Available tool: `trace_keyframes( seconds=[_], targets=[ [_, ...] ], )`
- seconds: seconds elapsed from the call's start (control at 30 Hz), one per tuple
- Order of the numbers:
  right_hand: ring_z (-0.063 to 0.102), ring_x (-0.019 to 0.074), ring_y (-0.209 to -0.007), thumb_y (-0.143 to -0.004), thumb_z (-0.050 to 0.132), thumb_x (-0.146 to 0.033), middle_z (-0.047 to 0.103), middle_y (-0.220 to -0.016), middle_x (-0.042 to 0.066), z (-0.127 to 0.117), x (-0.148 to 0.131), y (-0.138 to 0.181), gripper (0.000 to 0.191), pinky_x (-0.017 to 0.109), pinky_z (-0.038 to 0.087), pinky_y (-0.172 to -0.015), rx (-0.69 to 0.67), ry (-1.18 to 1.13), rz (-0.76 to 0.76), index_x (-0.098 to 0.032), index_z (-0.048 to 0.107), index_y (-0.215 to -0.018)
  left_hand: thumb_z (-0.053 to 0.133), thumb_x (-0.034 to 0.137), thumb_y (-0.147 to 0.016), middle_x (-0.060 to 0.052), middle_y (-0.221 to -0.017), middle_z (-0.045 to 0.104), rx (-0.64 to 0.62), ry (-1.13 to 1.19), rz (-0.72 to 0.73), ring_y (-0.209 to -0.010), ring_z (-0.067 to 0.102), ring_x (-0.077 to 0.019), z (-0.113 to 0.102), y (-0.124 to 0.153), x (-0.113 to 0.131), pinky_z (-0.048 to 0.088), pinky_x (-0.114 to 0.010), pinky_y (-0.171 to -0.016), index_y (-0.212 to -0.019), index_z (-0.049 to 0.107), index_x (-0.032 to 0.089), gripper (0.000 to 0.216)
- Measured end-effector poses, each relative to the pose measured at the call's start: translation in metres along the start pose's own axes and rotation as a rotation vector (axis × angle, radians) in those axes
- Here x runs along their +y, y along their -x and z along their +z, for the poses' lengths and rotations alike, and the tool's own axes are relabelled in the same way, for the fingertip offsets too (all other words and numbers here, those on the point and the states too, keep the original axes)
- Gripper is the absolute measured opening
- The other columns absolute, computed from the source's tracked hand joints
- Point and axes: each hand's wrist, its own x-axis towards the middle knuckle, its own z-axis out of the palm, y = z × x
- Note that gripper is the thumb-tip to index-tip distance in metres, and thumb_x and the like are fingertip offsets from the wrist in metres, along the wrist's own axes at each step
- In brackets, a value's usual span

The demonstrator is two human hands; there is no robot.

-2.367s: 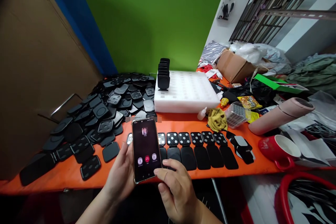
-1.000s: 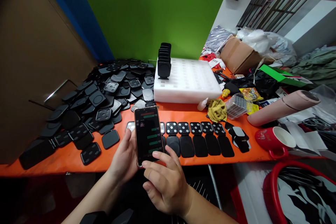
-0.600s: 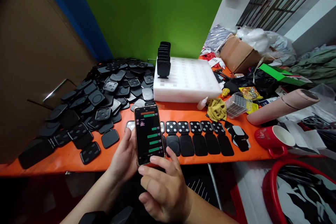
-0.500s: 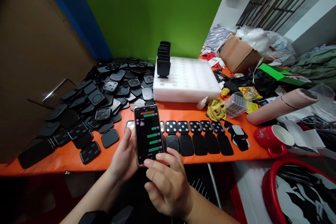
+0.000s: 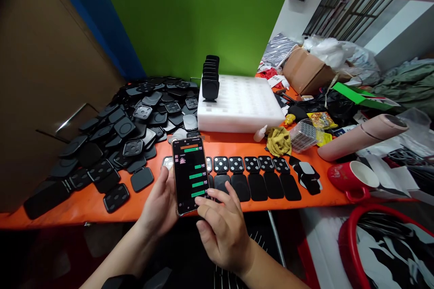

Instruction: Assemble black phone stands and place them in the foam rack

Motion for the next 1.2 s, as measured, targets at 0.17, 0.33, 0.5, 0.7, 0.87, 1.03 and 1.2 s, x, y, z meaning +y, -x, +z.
trace_keyframes(
  seconds=[0.17,0.33,0.5,0.7,0.87,1.03,1.2],
  targets=[
    [0.052,0.023,-0.106,-0.077,0.048,-0.013,0.066,-0.102,0.006,0.001,0.004,0.0,0.03,0.053,0.033,-0.097,0.006,0.0,0.031,-0.019,0.051,-0.107,0.035,0.048,-0.088,-0.007,-0.119,0.056,0.017,-0.006,-0.037,-0.106,0.054,-0.0261,-0.002,0.0,0.0,0.034,-0.043,-0.096,-0.131,0.037,0.027,0.048],
    [0.051,0.022,-0.107,-0.077,0.049,-0.011,0.065,-0.104,0.005,0.005,0.0,-0.006,0.031,0.052,0.034,-0.097,-0.026,-0.009,0.021,-0.019,0.05,-0.107,0.035,0.047,-0.089,-0.007,-0.117,0.057,0.01,-0.005,-0.023,-0.105,0.054,-0.0258,-0.001,0.0,0.0,0.035,-0.043,-0.095,-0.131,0.037,0.026,0.047],
    [0.046,0.0227,-0.115,-0.08,0.048,-0.014,0.063,-0.109,0.006,0.011,-0.002,-0.015,0.03,0.052,0.032,-0.099,-0.074,0.028,0.042,-0.019,0.05,-0.11,0.035,0.047,-0.089,-0.007,-0.118,0.057,0.023,-0.011,-0.019,-0.105,0.055,-0.0251,-0.002,-0.001,-0.001,0.034,-0.042,-0.096,-0.131,0.038,0.026,0.047],
    [0.043,0.0226,-0.118,-0.081,0.048,-0.017,0.061,-0.111,0.006,0.018,-0.004,-0.024,0.028,0.051,0.03,-0.101,-0.08,0.045,0.048,-0.019,0.051,-0.108,0.035,0.046,-0.089,-0.006,-0.12,0.056,0.031,-0.026,0.001,-0.105,0.055,-0.024,-0.004,-0.002,-0.002,0.032,-0.04,-0.098,-0.131,0.038,0.028,0.046],
    [0.043,0.0227,-0.118,-0.08,0.048,-0.013,0.062,-0.111,0.006,0.018,-0.001,-0.024,0.028,0.051,0.03,-0.1,-0.015,0.009,0.061,-0.019,0.048,-0.107,0.033,0.047,-0.089,-0.005,-0.119,0.057,0.018,-0.012,-0.017,-0.106,0.054,-0.0243,-0.003,-0.002,-0.002,0.034,-0.041,-0.097,-0.133,0.034,0.028,0.047],
    [0.045,0.0228,-0.115,-0.079,0.048,-0.01,0.063,-0.108,0.006,0.016,0.005,-0.025,0.027,0.052,0.031,-0.1,0.015,0.02,0.098,-0.019,0.05,-0.104,0.031,0.048,-0.09,-0.006,-0.119,0.057,-0.001,0.003,-0.028,-0.106,0.054,-0.0246,-0.002,-0.003,-0.003,0.035,-0.041,-0.095,-0.132,0.035,0.028,0.047],
    [0.051,0.0222,-0.108,-0.077,0.048,-0.008,0.066,-0.099,0.004,0.014,0.007,-0.02,0.033,0.052,0.034,-0.097,0.049,0.004,0.079,-0.019,0.05,-0.108,0.033,0.047,-0.089,-0.007,-0.118,0.057,0.005,-0.005,-0.035,-0.105,0.054,-0.0252,-0.002,-0.003,-0.003,0.036,-0.042,-0.095,-0.132,0.035,0.027,0.047]
  ],
)
